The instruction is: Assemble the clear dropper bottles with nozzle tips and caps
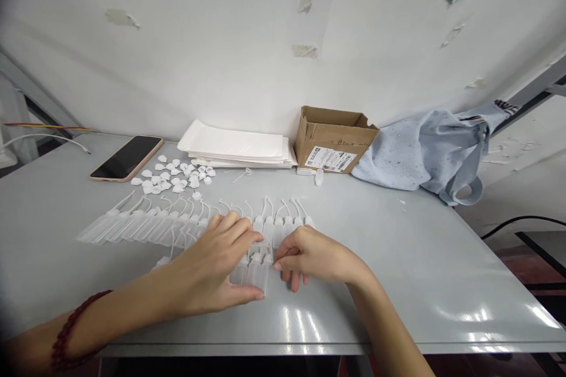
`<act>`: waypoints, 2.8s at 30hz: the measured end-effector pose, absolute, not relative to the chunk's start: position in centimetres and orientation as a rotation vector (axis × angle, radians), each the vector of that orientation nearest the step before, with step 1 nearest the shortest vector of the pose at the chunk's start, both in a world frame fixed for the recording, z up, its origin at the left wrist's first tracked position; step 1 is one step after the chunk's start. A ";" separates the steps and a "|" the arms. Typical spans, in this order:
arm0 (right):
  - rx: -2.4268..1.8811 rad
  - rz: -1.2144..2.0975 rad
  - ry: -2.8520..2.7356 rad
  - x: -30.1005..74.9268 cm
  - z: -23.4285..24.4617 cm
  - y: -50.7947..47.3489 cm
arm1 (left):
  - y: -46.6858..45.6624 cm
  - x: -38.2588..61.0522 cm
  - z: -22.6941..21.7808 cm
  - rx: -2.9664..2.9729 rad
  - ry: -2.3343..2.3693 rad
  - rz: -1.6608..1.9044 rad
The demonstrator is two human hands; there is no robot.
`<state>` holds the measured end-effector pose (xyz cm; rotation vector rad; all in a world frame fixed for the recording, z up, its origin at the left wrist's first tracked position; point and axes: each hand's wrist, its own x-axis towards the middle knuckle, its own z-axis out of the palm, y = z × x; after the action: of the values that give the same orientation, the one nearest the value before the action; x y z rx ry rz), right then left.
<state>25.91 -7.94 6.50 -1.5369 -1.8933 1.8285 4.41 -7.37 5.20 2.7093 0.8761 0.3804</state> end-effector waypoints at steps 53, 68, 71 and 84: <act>-1.859 -0.272 -2.039 34.8 -2.2 2.6 | 4.2 2.3 5.4 2.484 1.182 0.200; -1.877 -0.290 -2.048 35.4 -0.4 1.5 | 1.0 1.0 5.9 2.497 1.220 0.572; -1.820 -0.231 -2.014 35.1 0.1 1.1 | 0.6 1.2 5.6 2.503 1.189 0.718; -1.327 0.436 -1.976 23.8 3.6 -6.1 | -2.1 4.0 4.6 2.431 0.803 1.179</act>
<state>23.81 -6.14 3.57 -1.3269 -1.9762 0.4360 3.95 -2.12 4.59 2.4315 0.8026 1.1793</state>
